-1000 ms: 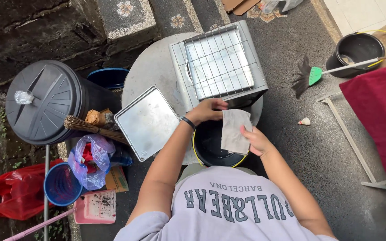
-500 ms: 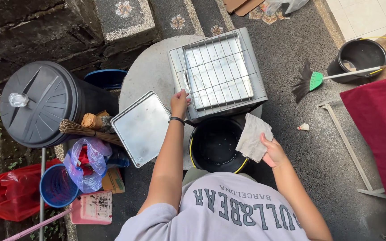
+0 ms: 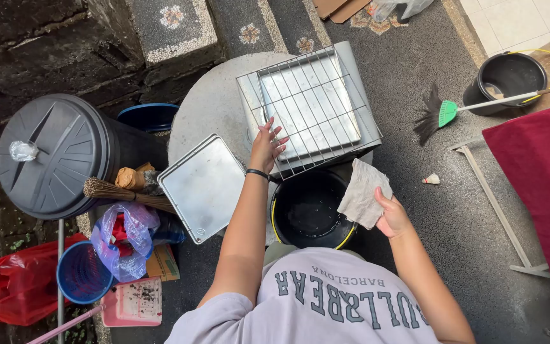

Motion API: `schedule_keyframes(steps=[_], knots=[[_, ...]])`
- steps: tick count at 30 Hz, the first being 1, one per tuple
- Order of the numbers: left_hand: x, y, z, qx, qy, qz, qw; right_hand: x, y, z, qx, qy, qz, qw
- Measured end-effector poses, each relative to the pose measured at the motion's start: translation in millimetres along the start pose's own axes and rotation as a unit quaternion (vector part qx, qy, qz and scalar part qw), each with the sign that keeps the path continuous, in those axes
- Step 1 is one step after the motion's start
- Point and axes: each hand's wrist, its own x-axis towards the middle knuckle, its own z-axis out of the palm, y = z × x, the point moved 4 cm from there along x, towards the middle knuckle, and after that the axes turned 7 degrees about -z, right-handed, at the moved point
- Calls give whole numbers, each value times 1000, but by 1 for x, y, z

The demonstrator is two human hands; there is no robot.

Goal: Cleaning metal baking trays and a wire rack with a wet cloth.

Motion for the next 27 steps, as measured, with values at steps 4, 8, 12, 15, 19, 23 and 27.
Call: schedule_keyframes(steps=[4,8,12,15,19,23,27], knots=[[-4,9,13,-18,-68,15,997,-1,1,-1,0,-7,-13,1000],[-24,17,32,-104,-110,23,988,-11,9,-11,6,2,-3,1000],[-27,20,43,-90,-79,56,991,-14,-5,-4,33,15,-45,998],[-42,23,49,-84,-75,63,992,-15,-27,-5,11,31,-108,994],[-69,23,53,-54,-91,86,991,-5,-79,16,12,29,-173,984],[-97,24,62,-6,-118,108,987,21,-130,50,-38,-9,-285,958],[-75,11,63,-36,-131,90,987,75,-139,65,-26,-18,-299,954]])
